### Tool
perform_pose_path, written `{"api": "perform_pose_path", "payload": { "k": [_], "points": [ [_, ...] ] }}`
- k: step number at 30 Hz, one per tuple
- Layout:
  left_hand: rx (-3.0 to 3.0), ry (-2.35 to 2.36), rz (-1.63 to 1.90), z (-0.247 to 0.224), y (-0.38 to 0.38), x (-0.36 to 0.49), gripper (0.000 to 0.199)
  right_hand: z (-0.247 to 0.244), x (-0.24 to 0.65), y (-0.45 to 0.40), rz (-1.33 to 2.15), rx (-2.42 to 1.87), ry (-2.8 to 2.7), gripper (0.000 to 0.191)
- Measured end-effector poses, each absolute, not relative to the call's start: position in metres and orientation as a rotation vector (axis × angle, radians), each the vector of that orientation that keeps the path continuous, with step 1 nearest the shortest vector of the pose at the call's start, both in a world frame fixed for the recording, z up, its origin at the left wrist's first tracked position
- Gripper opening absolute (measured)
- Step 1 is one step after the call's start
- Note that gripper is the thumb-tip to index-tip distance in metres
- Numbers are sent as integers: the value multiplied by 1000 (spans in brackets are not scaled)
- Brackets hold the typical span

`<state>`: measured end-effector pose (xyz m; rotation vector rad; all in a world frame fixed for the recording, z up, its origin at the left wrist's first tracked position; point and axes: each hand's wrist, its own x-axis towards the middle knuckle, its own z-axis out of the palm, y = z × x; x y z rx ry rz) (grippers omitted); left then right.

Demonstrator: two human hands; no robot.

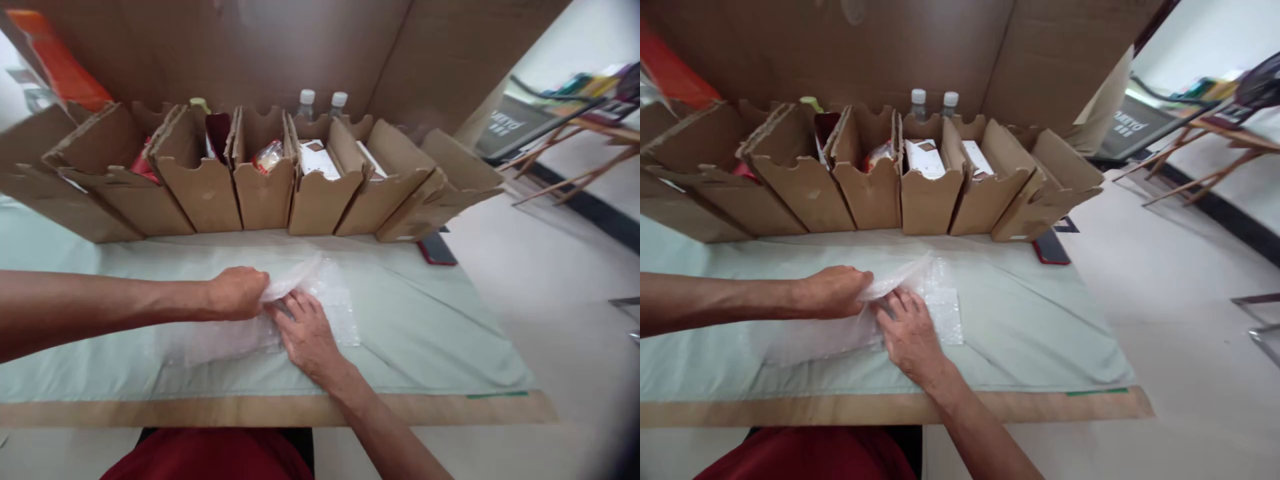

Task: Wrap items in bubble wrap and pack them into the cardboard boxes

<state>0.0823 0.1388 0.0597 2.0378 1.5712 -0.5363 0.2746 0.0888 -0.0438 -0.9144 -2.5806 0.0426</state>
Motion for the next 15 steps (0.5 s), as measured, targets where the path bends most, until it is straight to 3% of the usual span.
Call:
{"api": "perform_pose_path", "payload": {
  "k": [9,15],
  "points": [
    [1753,1588,-500,51,153,61,35,-46,269,95,104,-853,-2532,39],
    [1773,1564,-399,67,127,54,27,-10,310,86,75,-869,-2278,26]
  ]
}}
